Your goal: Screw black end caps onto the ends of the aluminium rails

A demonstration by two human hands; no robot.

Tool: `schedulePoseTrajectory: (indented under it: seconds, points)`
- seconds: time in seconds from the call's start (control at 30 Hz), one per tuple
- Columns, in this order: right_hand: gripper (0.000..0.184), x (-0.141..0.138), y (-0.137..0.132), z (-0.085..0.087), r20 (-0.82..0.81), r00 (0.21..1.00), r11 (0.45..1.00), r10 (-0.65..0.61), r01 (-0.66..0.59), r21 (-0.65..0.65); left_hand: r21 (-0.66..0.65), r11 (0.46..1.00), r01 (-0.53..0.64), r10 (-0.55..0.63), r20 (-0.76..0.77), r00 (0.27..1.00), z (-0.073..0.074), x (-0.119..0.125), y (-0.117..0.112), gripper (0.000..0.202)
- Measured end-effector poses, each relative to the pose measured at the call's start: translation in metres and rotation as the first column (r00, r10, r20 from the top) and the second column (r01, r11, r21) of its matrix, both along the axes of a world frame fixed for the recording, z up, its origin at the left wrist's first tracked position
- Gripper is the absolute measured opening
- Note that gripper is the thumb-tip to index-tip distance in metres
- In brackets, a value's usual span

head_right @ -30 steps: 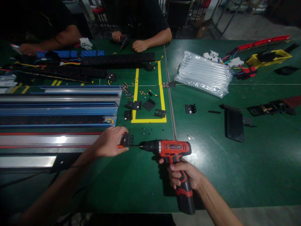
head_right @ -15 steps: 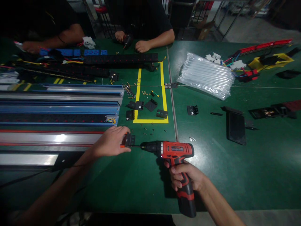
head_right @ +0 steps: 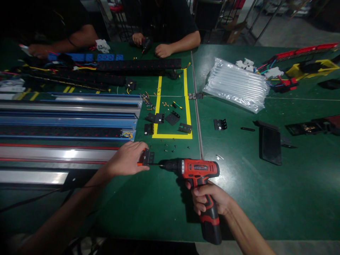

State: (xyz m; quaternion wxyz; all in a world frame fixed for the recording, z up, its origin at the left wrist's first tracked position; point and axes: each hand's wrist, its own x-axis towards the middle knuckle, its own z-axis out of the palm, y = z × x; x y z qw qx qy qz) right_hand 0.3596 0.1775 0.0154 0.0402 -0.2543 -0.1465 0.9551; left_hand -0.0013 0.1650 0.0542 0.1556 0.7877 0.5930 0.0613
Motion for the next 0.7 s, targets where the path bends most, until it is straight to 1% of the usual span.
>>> schedulePoseTrajectory:
  seconds: [0.13,0.23,0.4,0.57,0.7]
  points:
    - [0.030,0.0001,-0.0006,0.0004,0.023,1.000,1.000,-0.011,0.011,0.006,0.008,1.000,-0.001,0.001,0.005,1.000,-0.0004,-0.0002,-0.0007,0.063]
    - [0.030,-0.0012,-0.0006,0.0022,0.011,0.999,0.999,-0.031,0.031,0.007,0.012,1.000,0.002,-0.002,0.010,1.000,-0.0021,-0.0006,-0.0016,0.064]
    - [0.030,-0.0019,-0.0008,0.0053,-0.019,0.998,0.998,-0.060,0.060,0.004,0.003,1.000,0.023,-0.023,0.016,1.000,-0.0039,-0.0016,-0.0032,0.075]
    - [0.025,-0.0013,-0.0009,0.0039,-0.051,0.997,0.998,-0.056,0.055,-0.014,-0.026,0.996,0.079,-0.080,-0.012,0.997,-0.0020,-0.0024,-0.0035,0.060]
    - [0.020,-0.0010,0.0007,0.0025,-0.047,0.998,0.999,-0.029,0.029,-0.019,-0.033,0.995,0.090,-0.091,-0.055,0.994,0.0002,-0.0016,-0.0030,0.049]
